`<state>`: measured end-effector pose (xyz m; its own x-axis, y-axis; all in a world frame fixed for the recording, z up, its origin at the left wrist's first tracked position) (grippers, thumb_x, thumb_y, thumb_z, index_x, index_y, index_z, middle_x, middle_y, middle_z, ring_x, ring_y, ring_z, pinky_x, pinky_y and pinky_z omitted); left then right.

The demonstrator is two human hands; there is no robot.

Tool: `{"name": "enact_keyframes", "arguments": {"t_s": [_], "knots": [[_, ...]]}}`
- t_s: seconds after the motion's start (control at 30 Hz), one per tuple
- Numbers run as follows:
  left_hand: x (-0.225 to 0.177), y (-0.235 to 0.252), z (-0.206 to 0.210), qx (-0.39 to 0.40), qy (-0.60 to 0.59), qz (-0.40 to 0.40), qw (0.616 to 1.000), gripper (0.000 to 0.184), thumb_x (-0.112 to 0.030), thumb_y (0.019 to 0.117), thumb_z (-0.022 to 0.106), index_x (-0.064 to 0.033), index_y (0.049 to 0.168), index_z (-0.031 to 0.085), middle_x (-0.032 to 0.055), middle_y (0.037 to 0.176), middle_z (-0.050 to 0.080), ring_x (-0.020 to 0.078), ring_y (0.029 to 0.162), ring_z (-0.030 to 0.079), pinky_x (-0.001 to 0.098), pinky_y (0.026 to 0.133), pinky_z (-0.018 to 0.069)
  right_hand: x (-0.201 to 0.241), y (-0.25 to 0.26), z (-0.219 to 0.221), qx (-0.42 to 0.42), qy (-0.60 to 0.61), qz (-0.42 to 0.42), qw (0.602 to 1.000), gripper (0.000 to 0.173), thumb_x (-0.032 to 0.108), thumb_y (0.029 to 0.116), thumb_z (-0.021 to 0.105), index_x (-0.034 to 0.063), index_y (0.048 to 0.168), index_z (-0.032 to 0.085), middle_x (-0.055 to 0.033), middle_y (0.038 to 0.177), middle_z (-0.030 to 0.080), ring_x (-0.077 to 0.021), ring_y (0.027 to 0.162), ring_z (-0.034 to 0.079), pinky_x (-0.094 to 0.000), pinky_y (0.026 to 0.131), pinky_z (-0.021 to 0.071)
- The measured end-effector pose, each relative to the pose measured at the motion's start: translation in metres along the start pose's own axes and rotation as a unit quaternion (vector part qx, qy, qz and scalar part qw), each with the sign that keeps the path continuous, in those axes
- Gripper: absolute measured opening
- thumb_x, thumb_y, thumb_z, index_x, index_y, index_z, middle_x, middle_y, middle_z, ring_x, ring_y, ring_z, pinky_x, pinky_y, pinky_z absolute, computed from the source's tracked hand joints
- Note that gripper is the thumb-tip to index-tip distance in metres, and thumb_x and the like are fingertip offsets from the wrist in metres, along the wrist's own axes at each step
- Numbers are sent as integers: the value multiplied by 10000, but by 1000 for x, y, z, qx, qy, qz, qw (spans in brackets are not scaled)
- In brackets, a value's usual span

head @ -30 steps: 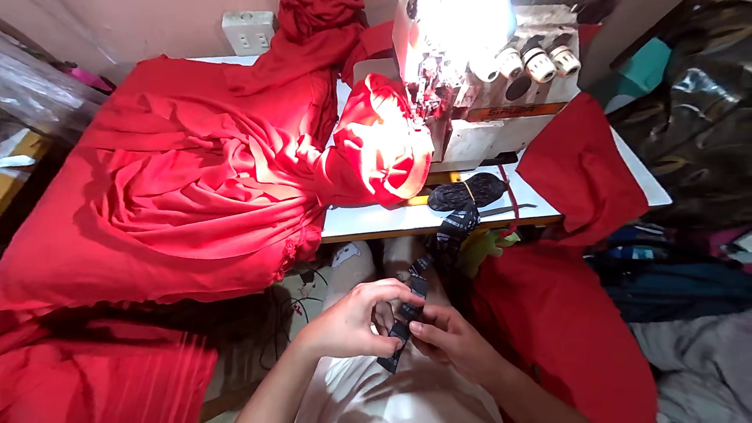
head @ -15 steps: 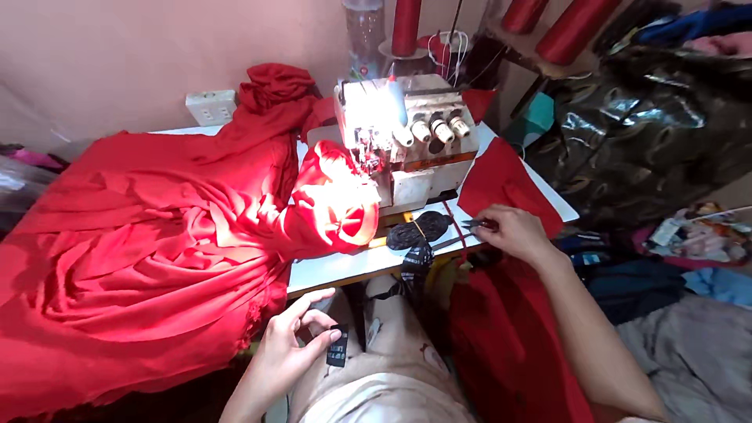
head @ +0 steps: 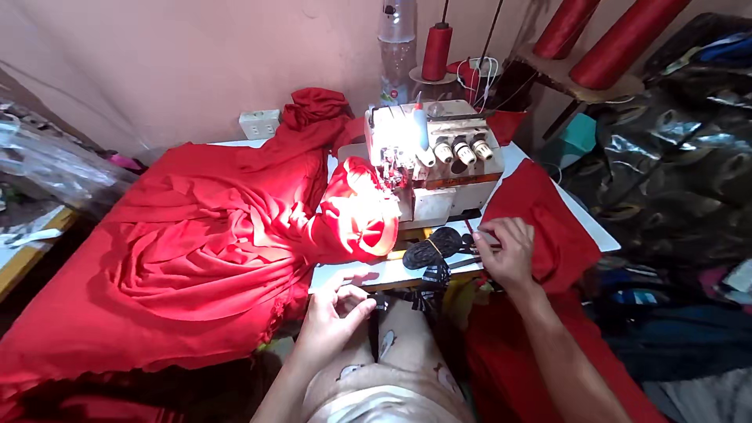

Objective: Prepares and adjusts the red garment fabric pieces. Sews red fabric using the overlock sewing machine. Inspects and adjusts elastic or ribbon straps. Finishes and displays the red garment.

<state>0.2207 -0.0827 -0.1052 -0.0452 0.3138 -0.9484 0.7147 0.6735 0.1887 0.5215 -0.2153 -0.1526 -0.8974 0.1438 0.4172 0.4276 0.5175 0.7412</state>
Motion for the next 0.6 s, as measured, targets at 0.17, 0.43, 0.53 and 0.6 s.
{"name": "enact_keyframes", "arguments": {"t_s": [0.17,0.43,0.53,0.6], "knots": [[-11,-8,9,-14,-12,79,997,464,-11,793,766,49,1220,595,-62,892,754,-7,765,712,170,726,604,110,-37,9,193,342,40,919,385,341,1017,559,-7,1016,725,-85,941,712,-62,844,660,-227,762,552],[-16,-23,6,59,33,132,989,505,-41,821,751,74,1267,543,-30,908,760,-18,824,710,160,812,586,150,-51,25,321,533,134,771,219,223,974,580,23,936,660,79,795,614,86,707,543,-114,663,462],[-14,-24,5,47,33,132,990,528,-19,790,761,78,1271,565,-22,906,768,-8,816,718,163,800,593,156,-54,23,295,506,116,802,180,166,941,641,9,855,643,43,739,590,81,663,512,-91,615,423],[-13,-25,3,26,8,130,991,507,-7,789,769,55,1251,569,-28,952,767,5,829,719,170,789,596,158,-56,22,275,511,110,807,188,141,966,612,13,830,622,38,732,559,72,655,491,-91,604,407]]}}
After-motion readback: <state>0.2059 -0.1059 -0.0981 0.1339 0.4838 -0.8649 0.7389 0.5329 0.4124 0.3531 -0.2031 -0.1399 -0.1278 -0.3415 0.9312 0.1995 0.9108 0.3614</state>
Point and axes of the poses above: each hand's wrist, its own y-axis towards the middle knuckle, its own z-axis out of the palm, x = y × z, the point moved 4 cm from there along y, towards the middle knuckle
